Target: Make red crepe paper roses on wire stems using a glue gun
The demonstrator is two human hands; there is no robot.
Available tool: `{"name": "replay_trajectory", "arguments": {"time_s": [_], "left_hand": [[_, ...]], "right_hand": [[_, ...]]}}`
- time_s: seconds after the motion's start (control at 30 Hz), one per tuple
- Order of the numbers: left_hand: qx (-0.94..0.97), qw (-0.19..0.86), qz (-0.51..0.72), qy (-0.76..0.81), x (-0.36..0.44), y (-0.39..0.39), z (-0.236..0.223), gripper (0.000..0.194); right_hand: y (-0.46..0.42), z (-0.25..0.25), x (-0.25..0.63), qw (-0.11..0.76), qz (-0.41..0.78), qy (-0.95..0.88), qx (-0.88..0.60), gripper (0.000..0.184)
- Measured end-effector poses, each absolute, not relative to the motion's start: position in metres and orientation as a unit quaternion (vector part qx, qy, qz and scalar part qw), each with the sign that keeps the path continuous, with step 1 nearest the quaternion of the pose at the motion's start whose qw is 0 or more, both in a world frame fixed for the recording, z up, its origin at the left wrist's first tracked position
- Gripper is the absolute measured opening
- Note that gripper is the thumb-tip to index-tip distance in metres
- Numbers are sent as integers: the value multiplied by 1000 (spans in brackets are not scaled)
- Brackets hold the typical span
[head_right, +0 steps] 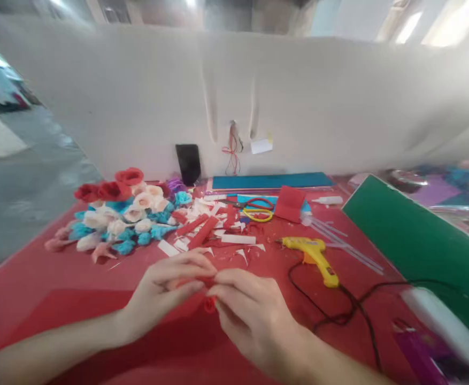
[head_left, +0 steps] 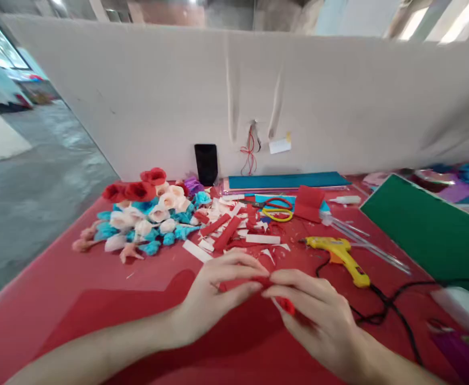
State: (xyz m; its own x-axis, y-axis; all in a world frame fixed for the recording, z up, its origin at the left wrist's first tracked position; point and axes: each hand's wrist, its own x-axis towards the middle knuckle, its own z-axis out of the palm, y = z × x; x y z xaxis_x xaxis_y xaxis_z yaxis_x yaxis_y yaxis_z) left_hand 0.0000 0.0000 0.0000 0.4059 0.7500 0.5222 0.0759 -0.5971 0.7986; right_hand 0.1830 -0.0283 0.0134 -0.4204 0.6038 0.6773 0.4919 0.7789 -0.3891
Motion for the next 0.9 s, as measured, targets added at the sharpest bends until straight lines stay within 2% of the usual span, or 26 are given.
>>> {"name": "replay_trajectory", "arguments": {"time_s": [0.1,0.23,0.47,0.77,0.9], "left_hand": [[752,320,495,295,-2,0,10,16],[751,290,507,308,1,-6,26,15],[725,412,479,274,7,-19,29,19],[674,476,481,298,9,-16,18,33],[670,475,472,321,7,-13,15,32]], "right_hand": [[-31,12,186,437,23,-846,-305,17],[-33,10,185,432,29,-857,-280,16],[-35,8,186,413,105,-856,-294,15],[-29,10,188,376,171,-847,-334,14],[-26,10,186,362,174,-843,-357,16]]}}
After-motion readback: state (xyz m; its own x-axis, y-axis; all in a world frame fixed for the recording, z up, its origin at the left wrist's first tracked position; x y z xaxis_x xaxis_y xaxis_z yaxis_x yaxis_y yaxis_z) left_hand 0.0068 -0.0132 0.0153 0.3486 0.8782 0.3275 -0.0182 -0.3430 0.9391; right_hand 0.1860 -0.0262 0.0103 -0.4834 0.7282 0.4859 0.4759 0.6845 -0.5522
